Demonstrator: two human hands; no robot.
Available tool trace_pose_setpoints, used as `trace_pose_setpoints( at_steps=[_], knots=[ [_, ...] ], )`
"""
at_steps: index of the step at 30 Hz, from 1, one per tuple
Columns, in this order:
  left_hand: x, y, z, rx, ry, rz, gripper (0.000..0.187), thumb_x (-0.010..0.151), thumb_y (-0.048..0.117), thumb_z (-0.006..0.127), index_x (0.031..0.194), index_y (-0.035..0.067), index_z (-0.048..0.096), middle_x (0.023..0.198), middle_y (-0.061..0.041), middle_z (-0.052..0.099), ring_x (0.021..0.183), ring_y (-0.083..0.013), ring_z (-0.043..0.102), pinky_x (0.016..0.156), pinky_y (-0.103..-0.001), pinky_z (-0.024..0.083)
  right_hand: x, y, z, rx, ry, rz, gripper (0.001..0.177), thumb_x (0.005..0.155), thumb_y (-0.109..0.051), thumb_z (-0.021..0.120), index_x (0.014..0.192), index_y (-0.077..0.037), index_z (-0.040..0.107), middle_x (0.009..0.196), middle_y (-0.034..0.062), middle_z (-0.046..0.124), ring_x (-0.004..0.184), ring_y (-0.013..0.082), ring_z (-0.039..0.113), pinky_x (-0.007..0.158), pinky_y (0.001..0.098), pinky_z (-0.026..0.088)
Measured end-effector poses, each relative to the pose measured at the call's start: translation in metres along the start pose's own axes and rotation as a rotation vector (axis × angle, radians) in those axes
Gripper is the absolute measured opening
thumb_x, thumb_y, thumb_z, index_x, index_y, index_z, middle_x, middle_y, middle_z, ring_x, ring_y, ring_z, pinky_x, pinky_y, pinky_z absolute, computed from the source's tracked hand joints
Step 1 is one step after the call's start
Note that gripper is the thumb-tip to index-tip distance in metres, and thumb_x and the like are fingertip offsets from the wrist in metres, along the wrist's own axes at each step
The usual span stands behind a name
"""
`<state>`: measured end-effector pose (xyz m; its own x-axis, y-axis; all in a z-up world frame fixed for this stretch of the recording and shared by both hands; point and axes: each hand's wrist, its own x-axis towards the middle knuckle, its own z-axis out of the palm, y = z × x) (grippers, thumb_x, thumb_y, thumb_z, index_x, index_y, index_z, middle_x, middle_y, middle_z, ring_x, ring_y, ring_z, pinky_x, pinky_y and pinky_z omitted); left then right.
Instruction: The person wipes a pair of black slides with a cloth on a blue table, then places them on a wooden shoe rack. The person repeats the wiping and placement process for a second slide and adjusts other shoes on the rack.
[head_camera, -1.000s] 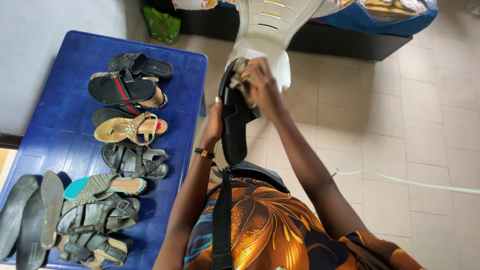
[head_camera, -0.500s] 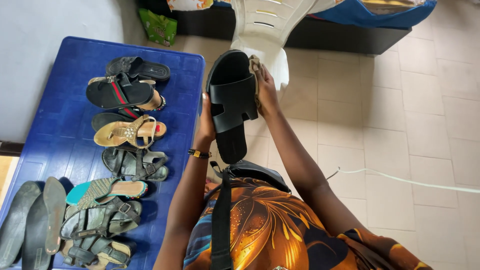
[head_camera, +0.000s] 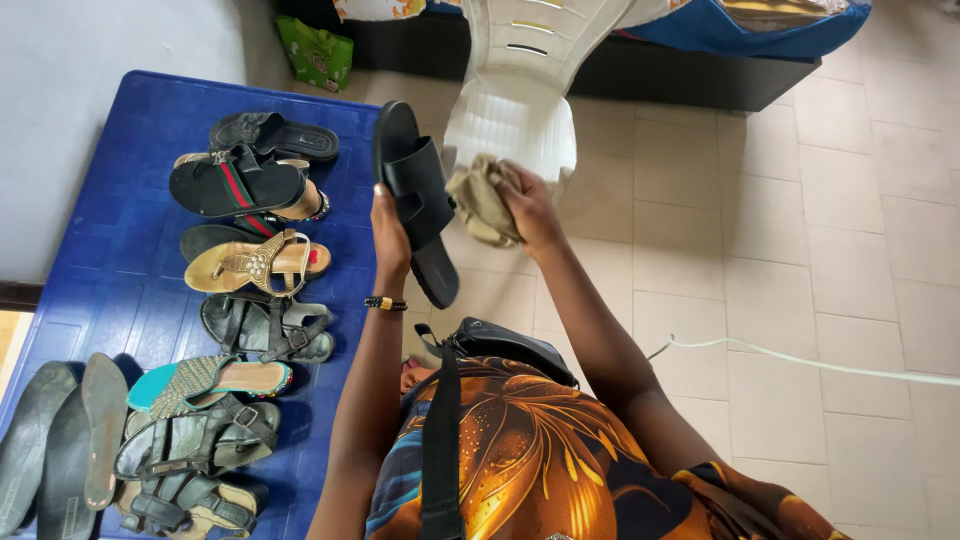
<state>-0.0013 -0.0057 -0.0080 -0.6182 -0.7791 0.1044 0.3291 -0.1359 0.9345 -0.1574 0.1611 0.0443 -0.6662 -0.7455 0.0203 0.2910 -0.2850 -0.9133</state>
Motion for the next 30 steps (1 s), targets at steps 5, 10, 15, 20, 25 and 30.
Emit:
trace_pose_setpoints(
  at_steps=[5,10,15,20,25,30],
  knots=[
    [-0.007,-0.015,0.007,-0.510,-0.036,-0.329,0.077,0.102,0.064,0.030,0.152,0.006,0.040,0.143,-0.015,0.054,0.126,-0.0254,0.059,0.108,-0.039,0.048,0.030,0.020,-0.007,-0.250,0.391,0.013,0.025,0.104,-0.019,0.064,0.119,0.001,0.066,0.099,0.0072,0.071,0.082,0.0125,0.066,0.069,0.0281,0.055],
    [-0.011,0.001,0.034,-0.112,-0.085,0.010,0.075,0.109,0.062,0.029,0.151,0.001,0.039,0.145,-0.014,0.053,0.134,-0.0222,0.052,0.116,-0.036,0.041,0.018,0.051,0.013,0.066,0.215,0.121,0.025,0.102,-0.013,0.058,0.124,-0.002,0.064,0.109,0.0061,0.070,0.093,0.0123,0.065,0.079,0.0276,0.055],
    [-0.013,0.030,0.037,0.219,-0.109,0.331,0.065,0.113,0.056,0.030,0.145,-0.001,0.035,0.135,-0.014,0.051,0.129,-0.0232,0.051,0.112,-0.037,0.041,0.006,0.037,0.032,-0.042,0.162,-0.006,0.028,0.102,-0.007,0.059,0.128,0.003,0.064,0.111,0.0095,0.070,0.097,0.0131,0.064,0.083,0.0282,0.054],
    [-0.009,0.033,0.031,0.265,-0.098,0.339,0.061,0.114,0.055,0.028,0.138,0.000,0.040,0.126,-0.013,0.050,0.119,-0.0210,0.053,0.109,-0.036,0.043,-0.005,0.014,0.044,0.124,0.220,0.063,0.028,0.101,-0.011,0.057,0.127,-0.002,0.061,0.110,0.0070,0.069,0.098,0.0133,0.066,0.083,0.0275,0.055],
    [0.001,0.019,0.020,0.277,-0.048,0.155,0.055,0.112,0.053,0.032,0.132,0.003,0.039,0.115,-0.013,0.053,0.108,-0.0197,0.052,0.100,-0.035,0.044,-0.012,-0.021,0.055,0.158,0.178,-0.077,0.024,0.100,-0.012,0.066,0.121,-0.001,0.063,0.110,0.0101,0.067,0.096,0.0159,0.067,0.080,0.0302,0.056],
    [-0.004,-0.030,0.014,0.234,0.108,0.022,0.054,0.113,0.051,0.034,0.131,0.002,0.046,0.121,-0.015,0.054,0.113,-0.0202,0.049,0.105,-0.034,0.041,-0.009,-0.045,0.068,-0.457,0.044,-0.396,0.017,0.102,-0.015,0.070,0.110,-0.001,0.065,0.103,0.0122,0.064,0.089,0.0181,0.065,0.077,0.0316,0.056]
  ],
)
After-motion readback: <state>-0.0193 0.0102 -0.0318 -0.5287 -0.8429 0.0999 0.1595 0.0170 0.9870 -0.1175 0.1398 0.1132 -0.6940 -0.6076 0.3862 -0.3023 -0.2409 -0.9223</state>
